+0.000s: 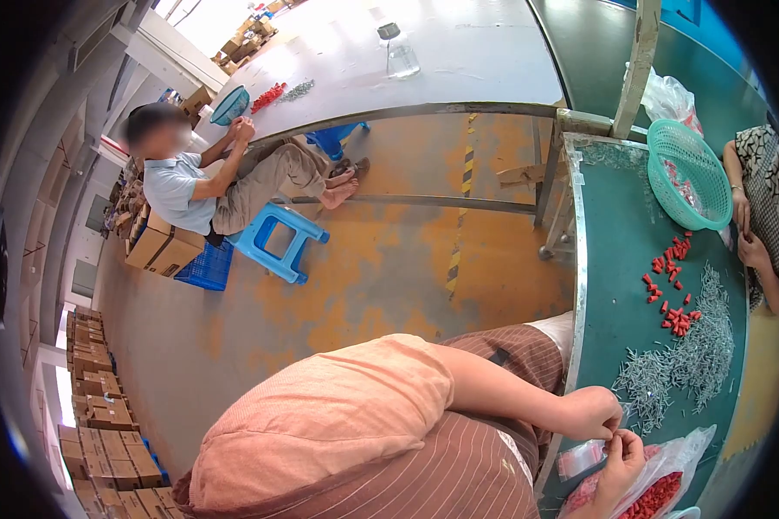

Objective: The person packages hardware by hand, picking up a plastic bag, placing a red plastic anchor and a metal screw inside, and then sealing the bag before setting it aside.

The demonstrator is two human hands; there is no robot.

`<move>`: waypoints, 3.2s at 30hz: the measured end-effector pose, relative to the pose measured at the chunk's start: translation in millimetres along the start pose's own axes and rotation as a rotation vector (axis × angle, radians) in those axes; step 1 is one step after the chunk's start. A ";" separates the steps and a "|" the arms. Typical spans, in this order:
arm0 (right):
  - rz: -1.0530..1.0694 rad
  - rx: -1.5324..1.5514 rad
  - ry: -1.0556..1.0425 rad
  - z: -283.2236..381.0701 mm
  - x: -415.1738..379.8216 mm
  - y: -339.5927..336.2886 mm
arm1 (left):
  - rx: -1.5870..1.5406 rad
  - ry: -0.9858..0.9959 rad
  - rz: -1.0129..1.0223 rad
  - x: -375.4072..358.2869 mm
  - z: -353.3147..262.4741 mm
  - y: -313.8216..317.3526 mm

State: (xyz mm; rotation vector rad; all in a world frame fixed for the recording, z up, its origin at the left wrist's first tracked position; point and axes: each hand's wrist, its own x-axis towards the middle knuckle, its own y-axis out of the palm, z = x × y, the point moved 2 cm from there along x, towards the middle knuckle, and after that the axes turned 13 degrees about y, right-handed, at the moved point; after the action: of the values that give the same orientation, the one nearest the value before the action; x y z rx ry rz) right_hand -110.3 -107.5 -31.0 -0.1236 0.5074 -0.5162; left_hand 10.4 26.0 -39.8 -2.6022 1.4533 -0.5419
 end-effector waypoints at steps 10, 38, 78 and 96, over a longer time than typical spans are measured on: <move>-0.114 0.028 -0.015 -9.4 -0.4 1.7 | -0.213 -0.028 -0.101 0.9 -0.9 -4.6; -0.107 -0.014 -0.019 -2.1 3.5 5.9 | -0.349 -0.165 -0.028 -2.8 14.6 -7.9; -0.329 -0.029 0.028 3.7 -45.7 29.1 | -0.378 -0.389 0.030 -5.9 -3.1 -2.1; -0.144 -0.201 -0.101 5.1 -17.3 76.2 | -0.171 -0.303 -0.037 -34.9 30.7 -28.8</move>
State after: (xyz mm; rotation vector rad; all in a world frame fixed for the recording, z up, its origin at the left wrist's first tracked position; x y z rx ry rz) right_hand -87.2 -32.9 -37.2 -0.3790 0.4525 -0.5952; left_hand 27.9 68.5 -69.4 -2.6931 1.4080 -0.0203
